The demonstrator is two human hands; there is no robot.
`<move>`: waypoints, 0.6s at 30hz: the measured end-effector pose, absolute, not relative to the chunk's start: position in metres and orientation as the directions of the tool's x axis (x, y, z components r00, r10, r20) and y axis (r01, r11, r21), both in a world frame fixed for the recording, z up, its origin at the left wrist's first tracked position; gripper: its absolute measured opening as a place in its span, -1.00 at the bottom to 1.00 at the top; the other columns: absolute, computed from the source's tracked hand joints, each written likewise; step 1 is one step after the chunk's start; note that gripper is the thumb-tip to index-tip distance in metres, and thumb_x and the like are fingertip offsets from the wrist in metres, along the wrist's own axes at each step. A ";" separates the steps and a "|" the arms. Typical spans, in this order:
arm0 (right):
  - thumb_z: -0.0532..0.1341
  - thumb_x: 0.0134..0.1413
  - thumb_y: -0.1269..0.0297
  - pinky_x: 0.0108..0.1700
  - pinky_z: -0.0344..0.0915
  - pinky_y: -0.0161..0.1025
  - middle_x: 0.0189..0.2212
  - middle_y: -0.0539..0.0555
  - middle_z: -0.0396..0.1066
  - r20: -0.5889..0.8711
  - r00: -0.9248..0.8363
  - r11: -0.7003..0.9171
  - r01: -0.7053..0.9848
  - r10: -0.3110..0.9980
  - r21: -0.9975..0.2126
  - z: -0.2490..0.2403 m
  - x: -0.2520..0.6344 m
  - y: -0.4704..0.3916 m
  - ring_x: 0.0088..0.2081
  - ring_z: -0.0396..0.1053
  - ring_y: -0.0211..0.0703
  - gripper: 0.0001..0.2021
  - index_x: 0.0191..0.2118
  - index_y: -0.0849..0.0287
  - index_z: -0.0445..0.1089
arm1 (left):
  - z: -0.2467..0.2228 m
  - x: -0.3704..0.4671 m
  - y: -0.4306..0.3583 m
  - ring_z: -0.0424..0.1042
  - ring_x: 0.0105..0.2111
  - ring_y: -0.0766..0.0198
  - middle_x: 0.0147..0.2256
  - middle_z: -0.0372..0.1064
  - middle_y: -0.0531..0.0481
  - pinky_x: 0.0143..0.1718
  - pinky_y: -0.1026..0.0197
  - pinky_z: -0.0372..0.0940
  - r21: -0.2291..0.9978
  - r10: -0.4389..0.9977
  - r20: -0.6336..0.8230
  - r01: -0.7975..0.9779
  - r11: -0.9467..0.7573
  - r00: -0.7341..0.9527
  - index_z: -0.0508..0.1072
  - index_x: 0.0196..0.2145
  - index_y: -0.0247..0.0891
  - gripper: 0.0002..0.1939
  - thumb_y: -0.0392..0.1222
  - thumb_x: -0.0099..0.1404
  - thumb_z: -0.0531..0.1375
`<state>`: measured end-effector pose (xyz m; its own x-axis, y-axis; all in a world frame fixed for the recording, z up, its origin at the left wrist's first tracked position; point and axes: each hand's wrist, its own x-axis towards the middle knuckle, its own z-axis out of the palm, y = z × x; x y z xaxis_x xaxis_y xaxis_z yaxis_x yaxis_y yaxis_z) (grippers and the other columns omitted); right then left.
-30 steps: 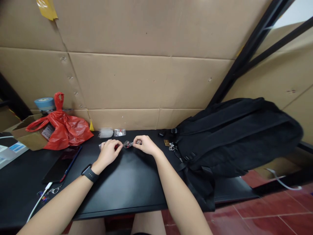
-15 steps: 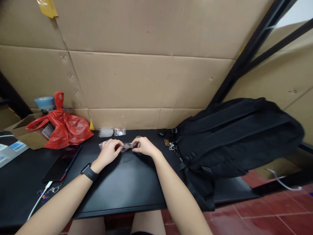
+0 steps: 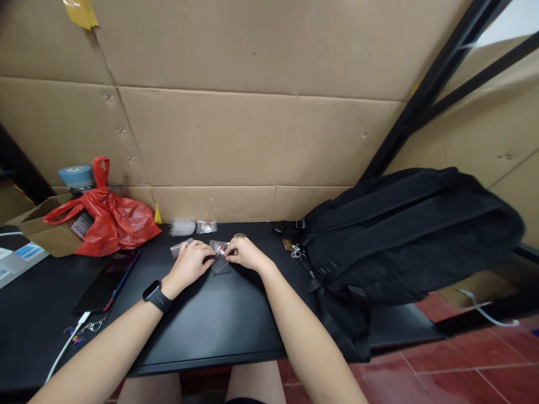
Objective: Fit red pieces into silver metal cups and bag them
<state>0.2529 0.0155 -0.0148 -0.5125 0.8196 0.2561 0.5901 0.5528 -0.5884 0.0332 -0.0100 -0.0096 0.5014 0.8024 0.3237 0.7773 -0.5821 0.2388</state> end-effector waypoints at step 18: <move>0.21 0.18 0.39 -0.15 0.25 -0.29 -0.31 0.07 0.42 0.217 -0.452 0.478 0.611 0.865 -0.631 -0.022 0.265 0.025 -0.29 0.38 -0.22 -0.80 -0.45 0.22 0.51 | -0.014 0.035 -0.009 0.24 -0.02 0.02 -0.11 0.49 -0.06 -0.04 -0.05 0.11 0.384 0.888 0.360 0.822 -0.421 0.286 0.62 -0.42 -0.15 -0.74 -0.02 0.31 0.22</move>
